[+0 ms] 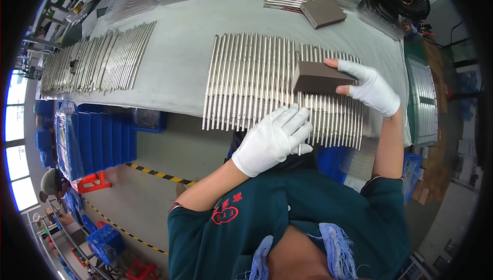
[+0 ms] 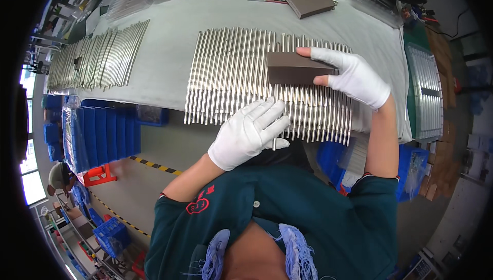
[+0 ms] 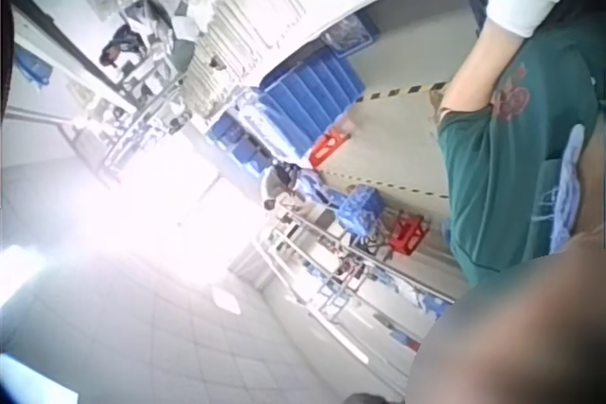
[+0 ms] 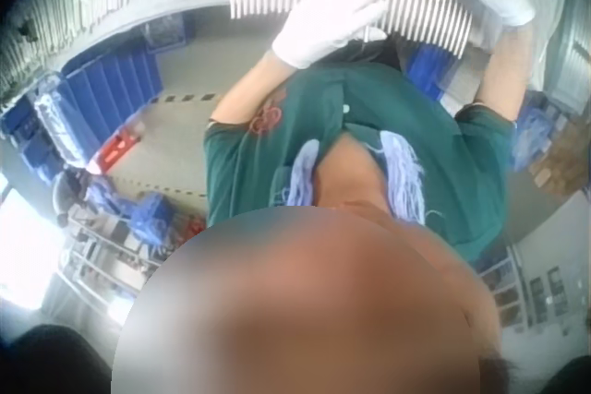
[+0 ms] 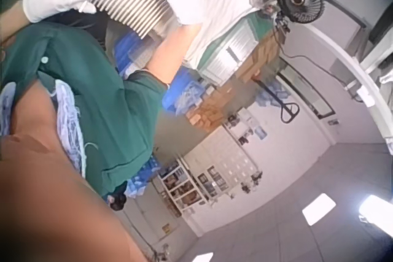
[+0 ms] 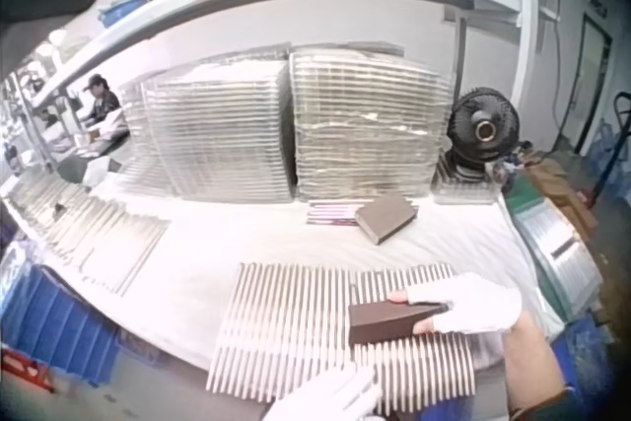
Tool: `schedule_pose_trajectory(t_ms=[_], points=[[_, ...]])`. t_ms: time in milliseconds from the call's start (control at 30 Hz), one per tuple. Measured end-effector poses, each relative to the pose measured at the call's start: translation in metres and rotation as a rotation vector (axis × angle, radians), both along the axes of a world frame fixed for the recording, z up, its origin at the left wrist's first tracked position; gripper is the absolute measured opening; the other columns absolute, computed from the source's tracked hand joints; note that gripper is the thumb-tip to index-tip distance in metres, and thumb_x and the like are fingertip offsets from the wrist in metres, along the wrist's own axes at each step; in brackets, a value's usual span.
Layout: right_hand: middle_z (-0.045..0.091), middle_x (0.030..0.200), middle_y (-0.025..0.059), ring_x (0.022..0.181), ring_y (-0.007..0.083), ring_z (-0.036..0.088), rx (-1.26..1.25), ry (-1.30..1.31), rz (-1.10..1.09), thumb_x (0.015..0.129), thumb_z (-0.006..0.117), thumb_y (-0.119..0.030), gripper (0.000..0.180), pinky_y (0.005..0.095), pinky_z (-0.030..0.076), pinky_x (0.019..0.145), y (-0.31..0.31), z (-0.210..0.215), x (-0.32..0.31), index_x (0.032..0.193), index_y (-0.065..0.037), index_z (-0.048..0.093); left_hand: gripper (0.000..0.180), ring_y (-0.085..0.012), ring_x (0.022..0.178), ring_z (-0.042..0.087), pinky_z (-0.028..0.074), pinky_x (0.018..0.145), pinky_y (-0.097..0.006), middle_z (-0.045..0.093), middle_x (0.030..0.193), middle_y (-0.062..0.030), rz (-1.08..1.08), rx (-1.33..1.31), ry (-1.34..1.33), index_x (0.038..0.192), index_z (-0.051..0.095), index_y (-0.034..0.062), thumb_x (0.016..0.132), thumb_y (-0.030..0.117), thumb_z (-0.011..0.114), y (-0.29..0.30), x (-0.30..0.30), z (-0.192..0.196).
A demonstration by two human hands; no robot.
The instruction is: The recorder is polishing or sanding thin metal strips arranged on a workbench using a brown sanding block.
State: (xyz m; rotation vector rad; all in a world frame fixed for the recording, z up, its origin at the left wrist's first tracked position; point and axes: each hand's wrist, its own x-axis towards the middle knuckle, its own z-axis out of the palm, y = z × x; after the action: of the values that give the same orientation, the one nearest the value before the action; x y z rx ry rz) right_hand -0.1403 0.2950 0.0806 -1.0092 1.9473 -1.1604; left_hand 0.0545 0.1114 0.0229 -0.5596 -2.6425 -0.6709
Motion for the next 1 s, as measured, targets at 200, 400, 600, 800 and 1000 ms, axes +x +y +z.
schedule_pose_trajectory(t_ms=[200, 400, 600, 800, 1000], points=[[0.061, 0.129, 0.0043, 0.116, 0.0137, 0.055, -0.089, 0.116, -0.028, 0.082, 0.065, 0.006, 0.053, 0.0281, 0.042, 0.103, -0.017, 0.000, 0.013, 0.132, -0.008, 0.056, 0.050, -0.0319, 0.108, 0.059, 0.047, 0.095, -0.041, 0.058, 0.117, -0.0162, -0.010, -0.020, 0.006, 0.108, 0.060, 0.0038, 0.072, 0.037, 0.071, 0.002, -0.006, 0.002], [0.062, 0.127, 0.0034, 0.116, 0.0130, 0.055, 0.051, 0.016, 0.003, 0.083, 0.065, 0.001, 0.052, 0.0283, 0.042, 0.102, 0.013, 0.010, -0.014, 0.133, -0.008, 0.055, 0.050, -0.0299, 0.108, 0.059, 0.047, 0.094, -0.040, 0.059, 0.116, -0.0130, -0.021, -0.052, -0.016, 0.107, 0.060, 0.0051, 0.070, 0.037, 0.072, -0.002, -0.001, 0.007], [0.051, 0.136, 0.0044, 0.121, 0.0146, 0.050, -0.448, 0.176, -0.418, 0.083, 0.072, -0.014, 0.064, 0.0273, 0.039, 0.102, 0.003, -0.007, -0.044, 0.141, -0.010, 0.045, 0.065, -0.0293, 0.117, 0.053, 0.040, 0.101, -0.043, 0.056, 0.124, -0.0118, -0.047, -0.173, -0.142, 0.120, 0.057, 0.0062, 0.068, 0.040, 0.075, -0.004, -0.004, 0.009], [0.050, 0.137, 0.0054, 0.126, 0.0155, 0.046, -0.503, 0.306, -0.555, 0.086, 0.072, -0.021, 0.065, 0.0293, 0.034, 0.107, -0.024, -0.044, -0.074, 0.143, -0.011, 0.043, 0.075, -0.0298, 0.127, 0.046, 0.033, 0.107, -0.046, 0.050, 0.133, -0.0126, -0.020, -0.155, -0.226, 0.131, 0.050, 0.0069, 0.070, 0.045, 0.074, -0.002, 0.000, 0.006], [0.050, 0.135, 0.0052, 0.121, 0.0150, 0.050, -0.728, 0.156, -0.772, 0.088, 0.069, -0.017, 0.061, 0.0296, 0.043, 0.101, -0.007, -0.065, -0.094, 0.142, -0.010, 0.042, 0.060, -0.0287, 0.127, 0.047, 0.034, 0.107, -0.045, 0.052, 0.133, -0.0113, 0.011, -0.205, -0.207, 0.131, 0.051, 0.0075, 0.079, 0.032, 0.070, -0.002, 0.000, 0.004]])
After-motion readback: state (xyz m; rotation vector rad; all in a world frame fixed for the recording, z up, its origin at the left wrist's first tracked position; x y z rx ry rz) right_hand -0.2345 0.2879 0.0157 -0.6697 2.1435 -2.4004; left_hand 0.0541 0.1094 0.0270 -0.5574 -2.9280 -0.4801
